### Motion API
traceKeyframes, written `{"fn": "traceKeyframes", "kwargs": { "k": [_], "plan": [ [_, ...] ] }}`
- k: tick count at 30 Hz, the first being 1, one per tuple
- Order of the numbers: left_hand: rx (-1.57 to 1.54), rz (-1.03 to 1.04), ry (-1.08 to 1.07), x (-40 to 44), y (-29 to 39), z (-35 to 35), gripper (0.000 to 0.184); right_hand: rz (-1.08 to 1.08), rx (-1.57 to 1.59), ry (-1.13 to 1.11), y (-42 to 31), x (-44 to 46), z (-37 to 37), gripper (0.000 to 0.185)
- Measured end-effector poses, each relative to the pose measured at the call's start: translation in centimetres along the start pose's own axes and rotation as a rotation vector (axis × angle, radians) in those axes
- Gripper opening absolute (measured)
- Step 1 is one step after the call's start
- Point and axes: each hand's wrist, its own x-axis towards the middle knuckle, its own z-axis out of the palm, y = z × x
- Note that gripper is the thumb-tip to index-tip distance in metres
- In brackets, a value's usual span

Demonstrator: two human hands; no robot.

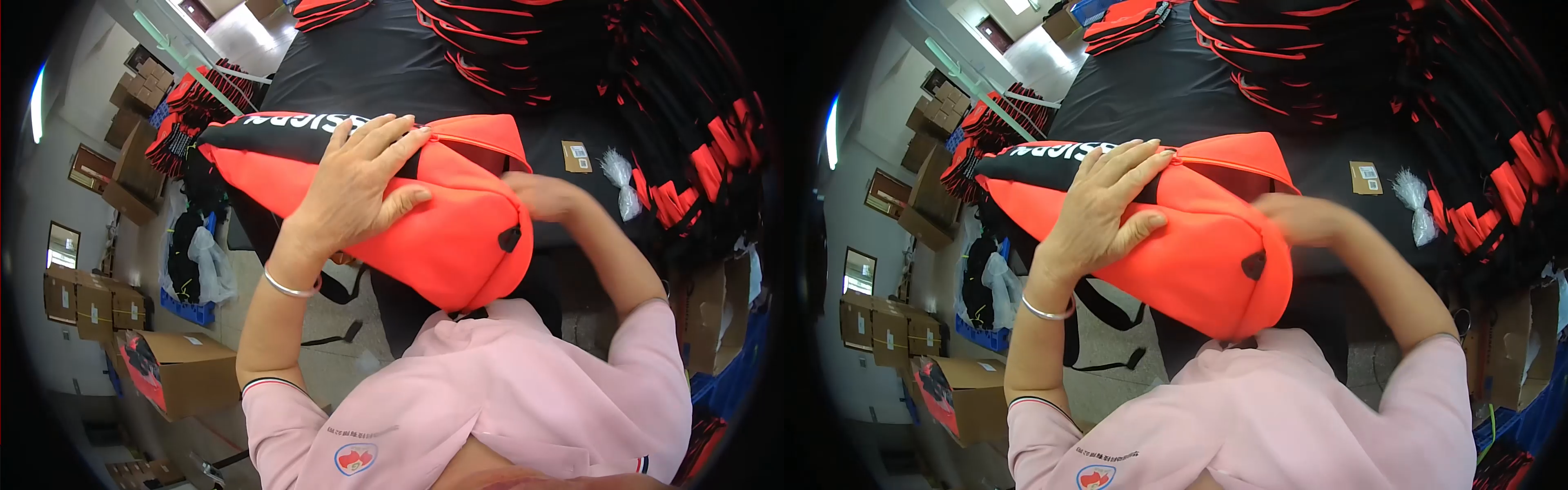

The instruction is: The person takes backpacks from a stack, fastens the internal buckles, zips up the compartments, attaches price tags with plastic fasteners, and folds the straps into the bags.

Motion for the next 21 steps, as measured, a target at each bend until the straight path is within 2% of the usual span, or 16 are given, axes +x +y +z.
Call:
{"fn": "traceKeyframes", "kwargs": {
  "k": [1, 2, 3, 4, 6, 8, 9, 10, 11, 12, 14, 16, 18, 19, 20, 21],
  "plan": [
    [0.029, -0.003, 0.044, -0.1, 0.0, 0.3, 0.068, -0.107, -0.294, -0.105, -0.9, -2.9, -2.0, 0.022],
    [0.053, -0.012, 0.083, -0.4, 0.1, 0.7, 0.068, -0.175, -0.100, -0.057, -0.6, -4.3, -3.7, 0.021],
    [0.038, -0.018, 0.077, -0.5, 0.1, 1.3, 0.068, -0.313, -0.252, 0.111, -1.8, -5.4, -3.8, 0.021],
    [0.053, -0.035, 0.091, -0.6, 0.0, 1.9, 0.068, -0.505, -0.251, 0.194, -3.0, -5.8, -3.3, 0.017],
    [0.083, -0.034, 0.112, -0.6, -0.2, 2.3, 0.067, -0.907, -0.634, 0.319, -5.9, -4.4, -1.5, 0.017],
    [-0.005, -0.047, 0.108, -0.8, 0.4, 2.4, 0.064, -0.918, -0.854, 0.262, -7.7, -0.6, 0.1, 0.029],
    [-0.032, -0.070, 0.093, -1.1, 0.8, 1.9, 0.061, -1.106, -1.046, 0.148, -8.3, 1.5, 1.1, 0.035],
    [-0.041, -0.085, 0.093, -1.5, 1.0, 1.6, 0.059, -1.193, -1.071, -0.030, -7.9, 5.1, 1.0, 0.039],
    [-0.081, -0.088, 0.109, -2.3, 1.0, 1.6, 0.056, -0.863, -1.047, -0.148, -8.0, 5.6, 2.2, 0.041],
    [-0.217, -0.119, 0.107, -2.9, 0.9, 1.1, 0.052, -0.649, -1.072, -0.212, -8.2, 6.1, 3.1, 0.038],
    [-0.237, -0.138, 0.173, -3.7, -0.2, 1.4, 0.047, -0.887, -1.310, -0.158, -8.8, 6.4, 3.8, 0.022],
    [-0.114, -0.205, 0.185, -3.2, -0.2, 1.4, 0.043, -0.865, -1.330, 0.022, -8.2, 7.1, 3.7, 0.018],
    [0.009, -0.154, 0.054, -2.5, -0.3, -0.1, 0.038, -0.933, -1.548, 0.137, -7.6, 7.8, 5.0, 0.015],
    [0.010, -0.139, 0.056, -2.2, -0.7, -0.3, 0.038, -1.105, -1.697, 0.193, -7.5, 7.3, 5.3, 0.012],
    [0.017, -0.153, -0.016, -2.0, -1.2, -0.4, 0.032, -1.349, -1.680, 0.238, -7.0, 7.0, 5.1, 0.012],
    [0.024, -0.165, -0.086, -1.5, -1.7, -0.4, 0.027, -1.415, -1.700, 0.235, -7.4, 6.0, 5.0, 0.012]
  ]
}}
